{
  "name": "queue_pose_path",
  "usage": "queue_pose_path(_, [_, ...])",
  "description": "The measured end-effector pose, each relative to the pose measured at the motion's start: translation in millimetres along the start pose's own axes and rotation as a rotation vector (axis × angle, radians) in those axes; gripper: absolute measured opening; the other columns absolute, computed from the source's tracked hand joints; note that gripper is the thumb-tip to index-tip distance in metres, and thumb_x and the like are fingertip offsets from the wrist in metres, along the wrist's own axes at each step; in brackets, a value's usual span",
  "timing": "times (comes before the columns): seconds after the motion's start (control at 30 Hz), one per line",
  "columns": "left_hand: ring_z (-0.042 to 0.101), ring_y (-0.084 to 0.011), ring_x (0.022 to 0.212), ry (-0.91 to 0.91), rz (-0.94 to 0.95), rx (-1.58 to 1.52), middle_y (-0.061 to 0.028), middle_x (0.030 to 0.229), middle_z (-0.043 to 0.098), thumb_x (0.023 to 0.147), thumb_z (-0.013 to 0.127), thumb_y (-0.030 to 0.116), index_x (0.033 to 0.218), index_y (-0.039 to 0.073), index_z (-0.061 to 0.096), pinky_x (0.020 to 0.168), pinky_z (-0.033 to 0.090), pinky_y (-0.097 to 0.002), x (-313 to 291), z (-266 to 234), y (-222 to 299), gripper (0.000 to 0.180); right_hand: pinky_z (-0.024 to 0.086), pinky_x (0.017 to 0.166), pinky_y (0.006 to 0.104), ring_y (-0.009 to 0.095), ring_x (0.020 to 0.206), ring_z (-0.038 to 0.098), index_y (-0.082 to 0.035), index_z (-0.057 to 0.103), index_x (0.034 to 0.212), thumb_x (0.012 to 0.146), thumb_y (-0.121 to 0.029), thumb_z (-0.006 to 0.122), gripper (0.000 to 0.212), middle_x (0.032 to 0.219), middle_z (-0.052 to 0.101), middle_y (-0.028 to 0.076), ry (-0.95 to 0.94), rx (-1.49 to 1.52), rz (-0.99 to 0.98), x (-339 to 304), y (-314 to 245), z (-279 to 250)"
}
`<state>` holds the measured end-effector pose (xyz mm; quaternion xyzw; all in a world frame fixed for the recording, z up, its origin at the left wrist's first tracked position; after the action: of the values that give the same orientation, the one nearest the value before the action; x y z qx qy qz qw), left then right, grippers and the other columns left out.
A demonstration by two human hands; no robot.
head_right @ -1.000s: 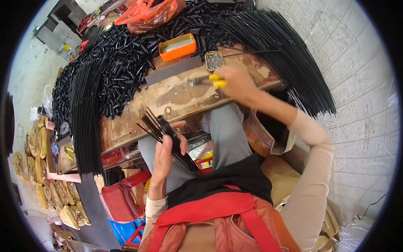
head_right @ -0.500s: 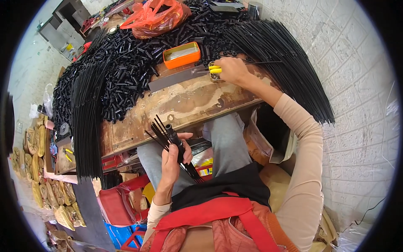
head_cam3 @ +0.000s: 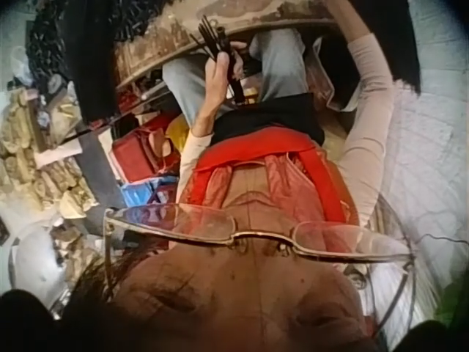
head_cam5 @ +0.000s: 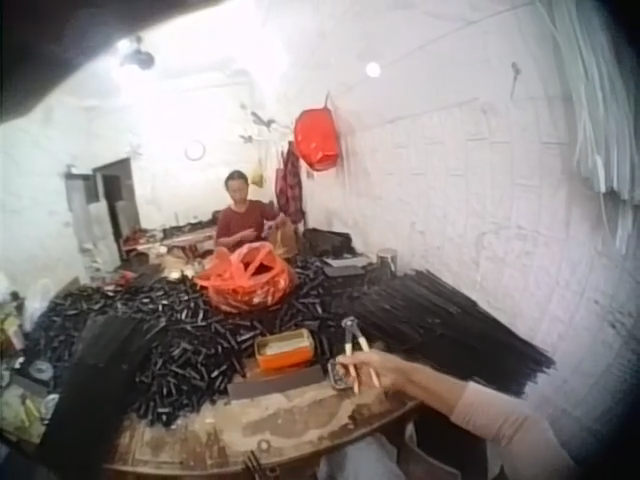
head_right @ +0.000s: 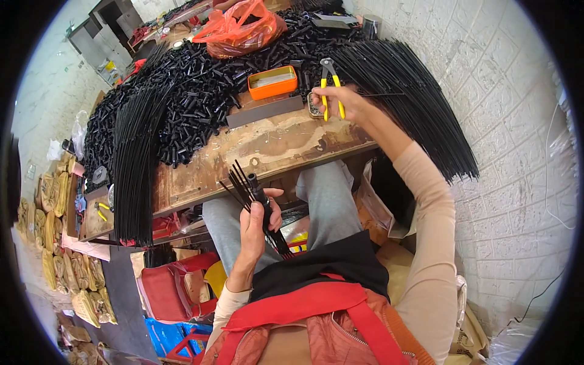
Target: Assembling and securing bundles of black rods using plastic clips and cutting the excess with pliers.
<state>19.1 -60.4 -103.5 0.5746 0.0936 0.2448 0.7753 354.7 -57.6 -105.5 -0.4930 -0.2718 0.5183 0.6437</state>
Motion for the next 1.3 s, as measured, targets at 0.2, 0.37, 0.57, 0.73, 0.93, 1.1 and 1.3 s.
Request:
queue_pose_path(0.2, [0.039, -0.0075, 0.057, 0.014, 0.014, 0.009, -0.0003, 0.068, 0.044, 0.103, 0.039, 0.045, 0.12, -0.006, 0.051, 0.053, 0.035, -0.0235, 3, -5, 4, 0.055, 0.049, 0.064, 0.0219, 0.011, 0.075, 0.059, -0.004, 0.06, 0.097, 0.092, -0.013, 0.064, 0.011, 0.083, 0.061, 0.003, 0.08, 0.216, -0.045, -37, 25, 46])
queue_pose_path(0.37, [0.039, -0.0075, 0.057, 0.027, 0.013, 0.015, -0.0004, 0.068, 0.045, 0.103, 0.039, 0.045, 0.119, -0.007, 0.051, 0.053, 0.035, -0.0236, 0, -3, 3, 0.056, 0.049, 0.063, 0.0226, 0.013, 0.07, 0.059, -0.003, 0.06, 0.095, 0.092, -0.011, 0.063, 0.008, 0.081, 0.062, 0.003, 0.103, 0.157, 0.067, 3, 22, -6])
queue_pose_path(0.57, [0.039, -0.0074, 0.056, 0.033, -0.001, 0.003, -0.0002, 0.068, 0.045, 0.102, 0.041, 0.046, 0.118, -0.007, 0.051, 0.051, 0.034, -0.0235, -3, 2, 2, 0.056, 0.05, 0.062, 0.0237, 0.013, 0.069, 0.059, -0.002, 0.059, 0.094, 0.092, -0.009, 0.061, 0.007, 0.079, 0.062, 0.005, 0.194, 0.04, 0.048, 10, 18, -37])
queue_pose_path(0.73, [0.039, -0.0071, 0.055, 0.039, -0.001, -0.003, 0.0001, 0.067, 0.044, 0.102, 0.042, 0.047, 0.117, -0.007, 0.052, 0.051, 0.033, -0.0232, -2, 0, 0, 0.057, 0.05, 0.059, 0.0242, 0.013, 0.066, 0.06, -0.002, 0.06, 0.091, 0.091, -0.009, 0.062, 0.007, 0.077, 0.063, 0.006, 0.268, -0.04, 0.019, 9, 10, -38])
queue_pose_path(0.93, [0.038, -0.0069, 0.055, 0.035, 0.007, -0.009, 0.0003, 0.067, 0.044, 0.102, 0.042, 0.047, 0.117, -0.007, 0.052, 0.051, 0.033, -0.0229, -1, 4, -1, 0.056, 0.049, 0.054, 0.0259, 0.014, 0.06, 0.06, -0.001, 0.061, 0.084, 0.086, -0.012, 0.067, 0.012, 0.072, 0.063, 0.007, 0.359, -0.311, -0.024, 13, 0, -62])
queue_pose_path(1.1, [0.038, -0.0069, 0.055, 0.042, 0.002, -0.013, 0.0001, 0.067, 0.044, 0.102, 0.042, 0.046, 0.117, -0.007, 0.052, 0.051, 0.033, -0.0229, -2, 1, -1, 0.056, 0.048, 0.056, 0.0264, 0.014, 0.062, 0.06, 0.0, 0.061, 0.087, 0.086, -0.012, 0.067, 0.013, 0.073, 0.062, 0.007, 0.343, -0.347, -0.089, 10, -4, -34])
queue_pose_path(1.3, [0.037, -0.0068, 0.054, 0.117, -0.014, -0.064, 0.001, 0.066, 0.042, 0.103, 0.04, 0.046, 0.116, -0.005, 0.053, 0.05, 0.031, -0.0233, 2, -19, 3, 0.054, 0.049, 0.068, 0.0227, 0.012, 0.076, 0.06, -0.003, 0.06, 0.097, 0.091, -0.014, 0.062, 0.012, 0.088, 0.062, 0.005, -0.046, 0.318, 0.089, -53, 32, 75])
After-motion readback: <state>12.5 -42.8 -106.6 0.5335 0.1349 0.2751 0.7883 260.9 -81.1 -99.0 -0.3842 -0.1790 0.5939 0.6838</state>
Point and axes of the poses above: each hand's wrist, its own x-axis towards the middle knuckle, its own z-axis out of the palm, y = z × x, the point moved 7 cm from there along x, towards the middle knuckle
